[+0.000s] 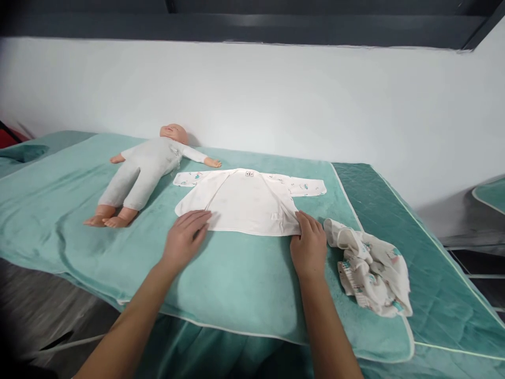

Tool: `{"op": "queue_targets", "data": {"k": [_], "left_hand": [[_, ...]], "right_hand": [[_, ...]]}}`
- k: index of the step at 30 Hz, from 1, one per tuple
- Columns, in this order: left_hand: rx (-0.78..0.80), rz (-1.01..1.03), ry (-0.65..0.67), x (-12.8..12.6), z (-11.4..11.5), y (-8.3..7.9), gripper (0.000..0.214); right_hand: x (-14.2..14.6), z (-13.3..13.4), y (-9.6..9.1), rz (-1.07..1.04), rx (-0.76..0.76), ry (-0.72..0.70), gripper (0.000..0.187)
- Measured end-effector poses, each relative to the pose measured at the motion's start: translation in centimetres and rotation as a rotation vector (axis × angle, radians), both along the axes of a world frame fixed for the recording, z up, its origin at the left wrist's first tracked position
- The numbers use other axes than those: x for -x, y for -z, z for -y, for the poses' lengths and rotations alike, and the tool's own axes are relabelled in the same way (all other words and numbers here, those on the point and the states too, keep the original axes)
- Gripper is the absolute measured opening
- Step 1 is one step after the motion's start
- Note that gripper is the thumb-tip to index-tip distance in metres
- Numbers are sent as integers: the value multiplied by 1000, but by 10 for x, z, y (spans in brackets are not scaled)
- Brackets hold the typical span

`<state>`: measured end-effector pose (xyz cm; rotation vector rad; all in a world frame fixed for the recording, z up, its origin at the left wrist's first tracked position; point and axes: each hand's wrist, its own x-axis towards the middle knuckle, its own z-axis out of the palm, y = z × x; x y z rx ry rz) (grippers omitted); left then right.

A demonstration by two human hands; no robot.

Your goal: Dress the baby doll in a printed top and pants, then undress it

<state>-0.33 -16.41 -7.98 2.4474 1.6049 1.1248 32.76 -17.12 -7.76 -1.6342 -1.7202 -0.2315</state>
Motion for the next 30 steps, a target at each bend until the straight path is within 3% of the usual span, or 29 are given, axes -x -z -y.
{"op": "queue_targets", "data": {"k": [5, 7, 11, 17, 22, 30], "left_hand": [[70, -48, 296, -100, -1, -11, 40], [128, -141, 287, -140, -5, -16, 48], [161, -260, 195, -191, -15, -27, 34], [211, -248, 136, -210, -18, -29, 22], [241, -230, 103, -207, -10, -30, 30], [171, -224, 158, -201, 0, -25, 17]], "right_hand": [[-1, 1, 0, -25, -24, -29, 56], [-1, 2, -1, -45, -56, -55, 55], [-1, 2, -2, -65, -83, -71, 54], [-3, 0, 1, -93, -79, -64, 51], [-6, 1, 3, -99, -50, -63, 55], [-9, 4, 4, -111, -91, 3, 46]]}}
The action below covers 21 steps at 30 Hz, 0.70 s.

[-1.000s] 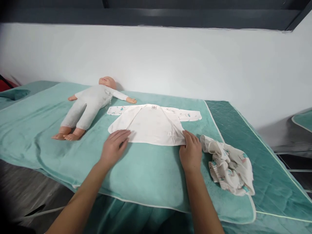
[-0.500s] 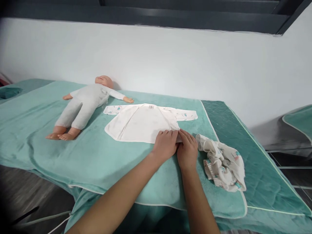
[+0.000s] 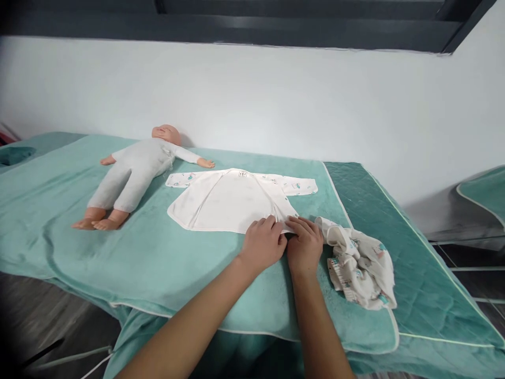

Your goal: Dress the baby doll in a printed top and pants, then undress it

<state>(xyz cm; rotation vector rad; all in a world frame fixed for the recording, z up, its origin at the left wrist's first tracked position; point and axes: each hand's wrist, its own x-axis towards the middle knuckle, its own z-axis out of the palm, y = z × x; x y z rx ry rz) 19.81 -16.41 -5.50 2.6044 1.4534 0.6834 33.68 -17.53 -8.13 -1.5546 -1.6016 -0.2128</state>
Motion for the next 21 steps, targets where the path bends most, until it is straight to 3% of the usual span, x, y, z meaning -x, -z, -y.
{"op": "queue_targets", "data": {"k": [7, 15, 21], "left_hand": [[-62, 80, 4, 4, 3, 3, 29], [-171, 96, 121, 9, 6, 10, 26], [-161, 157, 149, 14, 12, 13, 28]], "right_hand": [[5, 4, -6, -42, 10, 34, 32], [10, 8, -11, -107, -72, 25, 30], [10, 3, -8, -91, 1, -48, 31]]}}
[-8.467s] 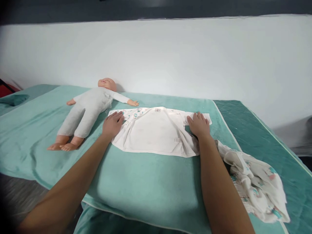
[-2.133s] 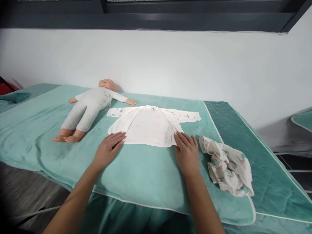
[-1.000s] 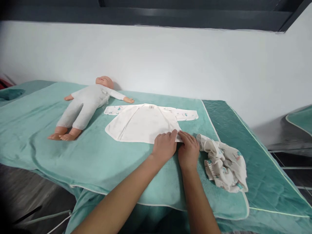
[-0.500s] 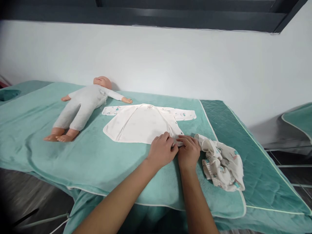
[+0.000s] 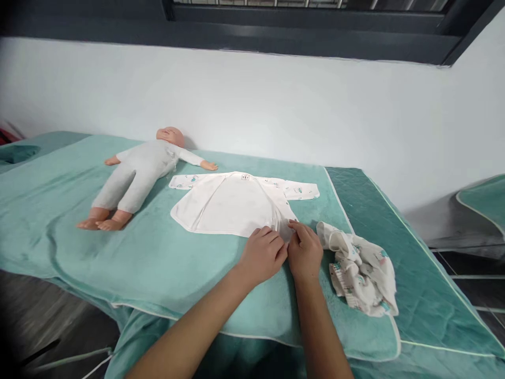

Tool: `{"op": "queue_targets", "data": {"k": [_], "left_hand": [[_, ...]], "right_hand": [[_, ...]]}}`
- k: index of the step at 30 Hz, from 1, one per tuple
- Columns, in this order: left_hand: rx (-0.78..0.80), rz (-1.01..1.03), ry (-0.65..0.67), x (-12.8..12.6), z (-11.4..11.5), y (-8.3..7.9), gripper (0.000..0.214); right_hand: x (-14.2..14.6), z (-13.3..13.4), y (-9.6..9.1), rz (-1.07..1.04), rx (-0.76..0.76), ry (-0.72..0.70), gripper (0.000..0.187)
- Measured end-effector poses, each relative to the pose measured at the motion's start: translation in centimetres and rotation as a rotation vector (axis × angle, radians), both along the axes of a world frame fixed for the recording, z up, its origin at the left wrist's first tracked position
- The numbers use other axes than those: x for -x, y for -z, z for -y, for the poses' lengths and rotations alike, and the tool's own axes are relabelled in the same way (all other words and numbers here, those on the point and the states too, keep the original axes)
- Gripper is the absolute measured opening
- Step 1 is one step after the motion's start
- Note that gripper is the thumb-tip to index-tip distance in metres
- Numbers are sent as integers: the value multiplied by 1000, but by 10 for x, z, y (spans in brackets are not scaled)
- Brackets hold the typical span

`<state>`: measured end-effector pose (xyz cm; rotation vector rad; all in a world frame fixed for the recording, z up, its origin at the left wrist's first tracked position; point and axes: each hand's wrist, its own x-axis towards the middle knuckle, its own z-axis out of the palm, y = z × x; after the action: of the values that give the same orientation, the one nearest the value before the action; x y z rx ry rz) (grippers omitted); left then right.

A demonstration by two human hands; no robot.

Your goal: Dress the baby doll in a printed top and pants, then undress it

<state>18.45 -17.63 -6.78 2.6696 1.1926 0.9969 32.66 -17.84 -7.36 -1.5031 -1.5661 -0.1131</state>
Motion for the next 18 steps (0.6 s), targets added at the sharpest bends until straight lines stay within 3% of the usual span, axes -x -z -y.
{"op": "queue_targets", "data": {"k": [5, 8, 10, 14, 18], "left_hand": [[117, 204, 24, 17, 14, 2, 30], [215, 377, 70, 55, 18, 1, 29], [206, 443, 34, 97, 13, -3, 22], [74, 388, -294, 213, -17, -20, 22], [33, 240, -650, 332, -64, -34, 38]], "right_hand": [[-4, -2, 4, 31, 12, 4, 29], [-1, 2, -1, 34, -49, 10, 29], [10, 4, -10, 19, -73, -14, 29], [71, -11, -35, -62, 39, -191, 30], [167, -82, -54, -184, 273, -412, 37]]}}
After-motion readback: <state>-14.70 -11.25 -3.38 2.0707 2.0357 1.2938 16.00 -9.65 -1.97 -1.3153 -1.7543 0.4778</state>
